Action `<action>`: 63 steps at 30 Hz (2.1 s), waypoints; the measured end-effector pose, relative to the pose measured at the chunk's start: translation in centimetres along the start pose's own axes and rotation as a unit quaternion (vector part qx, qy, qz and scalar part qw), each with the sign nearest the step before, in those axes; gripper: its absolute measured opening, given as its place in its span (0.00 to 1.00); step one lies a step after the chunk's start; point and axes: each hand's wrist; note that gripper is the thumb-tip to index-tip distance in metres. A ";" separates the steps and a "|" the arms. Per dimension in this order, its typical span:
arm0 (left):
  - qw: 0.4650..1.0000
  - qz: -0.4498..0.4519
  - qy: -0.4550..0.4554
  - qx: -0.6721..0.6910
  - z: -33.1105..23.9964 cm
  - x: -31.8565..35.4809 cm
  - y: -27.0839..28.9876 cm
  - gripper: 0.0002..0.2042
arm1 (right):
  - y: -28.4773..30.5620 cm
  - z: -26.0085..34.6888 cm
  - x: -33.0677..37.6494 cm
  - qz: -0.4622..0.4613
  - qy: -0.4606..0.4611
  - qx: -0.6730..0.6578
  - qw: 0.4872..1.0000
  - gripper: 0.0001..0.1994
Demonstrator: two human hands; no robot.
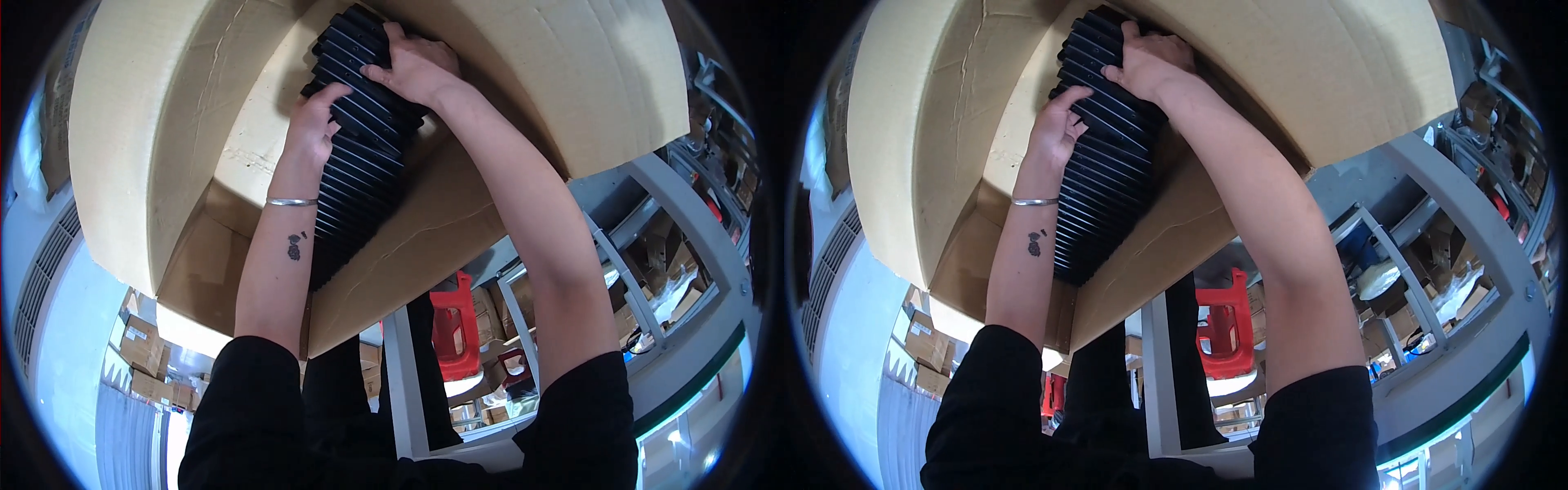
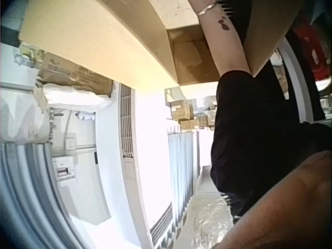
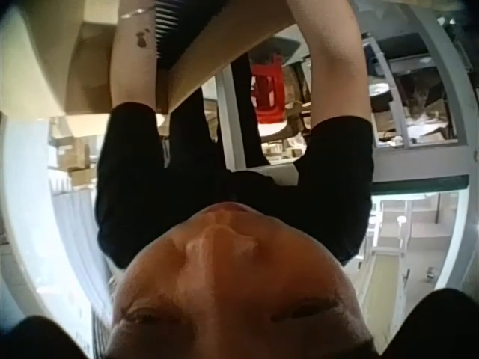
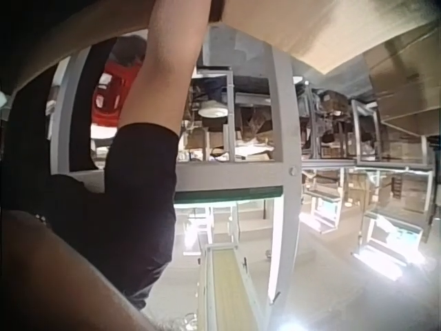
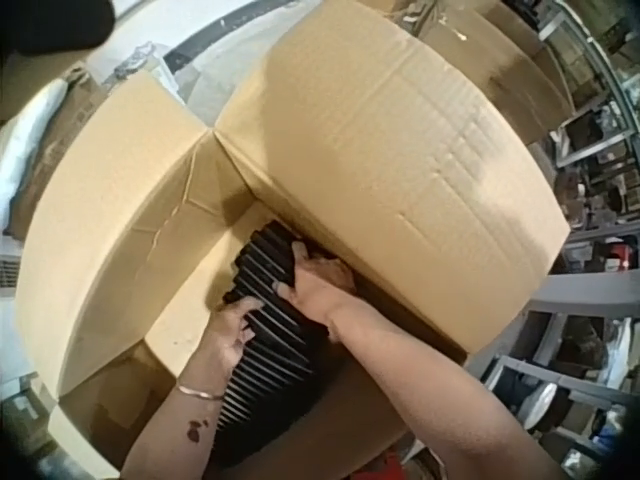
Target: Organizing and packing black plastic components into a cardboard box on a factory assembly line.
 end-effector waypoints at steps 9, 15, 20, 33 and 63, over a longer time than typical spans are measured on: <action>0.974 0.151 0.000 -0.168 0.2 0.9 1.0 0.30 | -1.6 -2.5 0.4 0.033 0.007 -0.173 0.984 0.41; 0.980 0.116 0.015 -0.160 0.5 1.5 -0.6 0.31 | -1.9 -3.2 -0.1 0.042 0.013 -0.169 0.985 0.42; 0.988 0.030 -0.049 -0.145 1.3 0.5 -0.8 0.40 | -1.7 -2.1 0.0 0.036 0.004 -0.140 0.990 0.41; 0.995 0.040 0.074 -0.050 -1.0 -0.8 1.1 0.03 | 0.7 0.4 1.5 -0.014 0.014 -0.090 0.996 0.36; 0.932 0.298 -0.087 0.185 -9.8 22.7 2.3 0.19 | 25.6 16.9 19.4 -0.428 0.109 0.161 0.883 0.33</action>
Point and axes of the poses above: each hand's wrist, its own x-axis away from the middle knuckle, its own y-axis out of the back of the hand, z = x × y, and after that the axes turned 6 degrees about -z, right-handed
